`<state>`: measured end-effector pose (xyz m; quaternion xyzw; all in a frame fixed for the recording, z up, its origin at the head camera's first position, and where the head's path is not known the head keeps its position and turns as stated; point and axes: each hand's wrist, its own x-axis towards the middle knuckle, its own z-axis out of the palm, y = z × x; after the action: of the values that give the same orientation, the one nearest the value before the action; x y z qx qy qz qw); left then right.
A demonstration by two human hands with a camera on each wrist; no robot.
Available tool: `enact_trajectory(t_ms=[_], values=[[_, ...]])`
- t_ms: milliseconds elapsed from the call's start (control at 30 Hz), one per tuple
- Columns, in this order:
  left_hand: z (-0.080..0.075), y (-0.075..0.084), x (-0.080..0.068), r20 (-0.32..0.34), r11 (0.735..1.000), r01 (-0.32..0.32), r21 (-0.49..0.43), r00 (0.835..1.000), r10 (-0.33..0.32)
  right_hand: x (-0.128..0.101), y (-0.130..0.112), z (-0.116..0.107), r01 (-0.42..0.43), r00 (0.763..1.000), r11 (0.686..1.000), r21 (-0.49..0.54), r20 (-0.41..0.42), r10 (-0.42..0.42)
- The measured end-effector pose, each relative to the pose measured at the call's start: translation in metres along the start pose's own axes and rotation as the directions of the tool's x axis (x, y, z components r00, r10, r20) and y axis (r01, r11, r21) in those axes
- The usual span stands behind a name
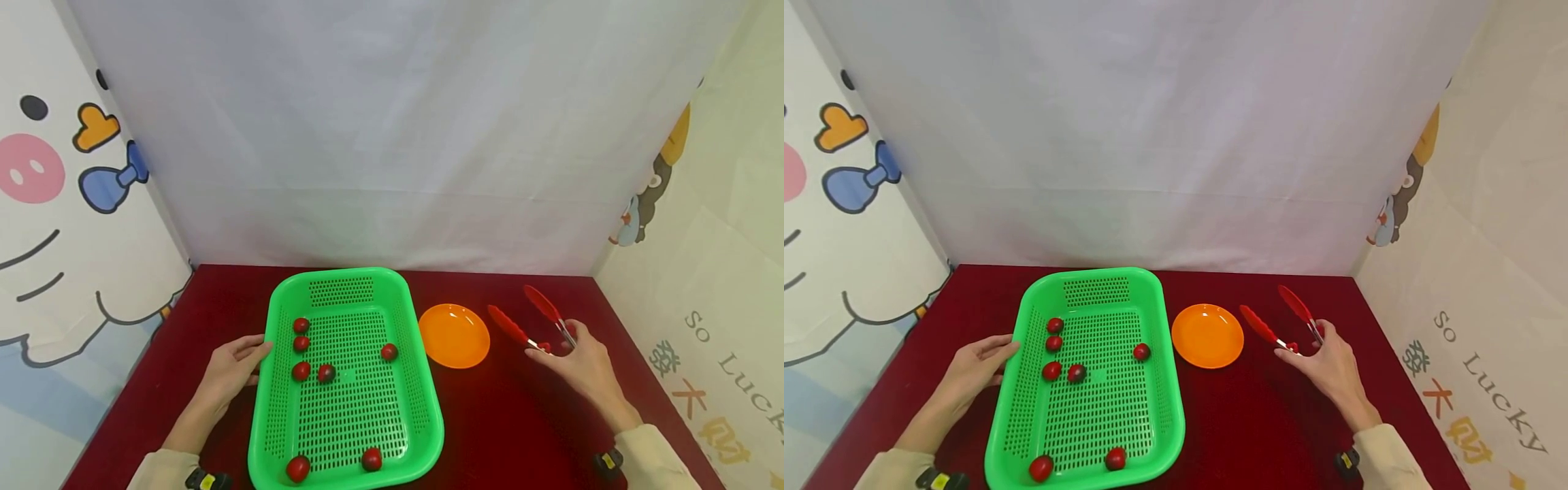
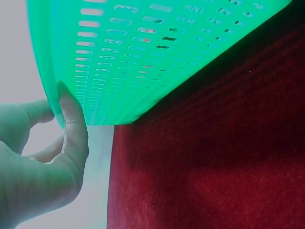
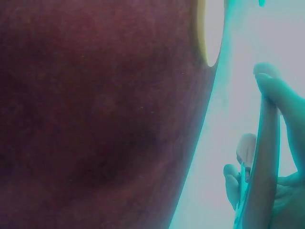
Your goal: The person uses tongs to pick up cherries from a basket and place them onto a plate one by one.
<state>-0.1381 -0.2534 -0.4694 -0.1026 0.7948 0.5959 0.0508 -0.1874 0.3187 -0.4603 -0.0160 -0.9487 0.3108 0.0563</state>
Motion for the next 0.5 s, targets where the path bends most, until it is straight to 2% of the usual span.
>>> enact_trajectory(t_ms=[500], values=[[0.001, 0.000, 0.000, -0.008, 1.000, 0.003, 0.004, 1.000, -0.002, 0.008, -0.024, -0.007, 0.128, 0.991, 0.990, -0.053, -0.025, -0.129]])
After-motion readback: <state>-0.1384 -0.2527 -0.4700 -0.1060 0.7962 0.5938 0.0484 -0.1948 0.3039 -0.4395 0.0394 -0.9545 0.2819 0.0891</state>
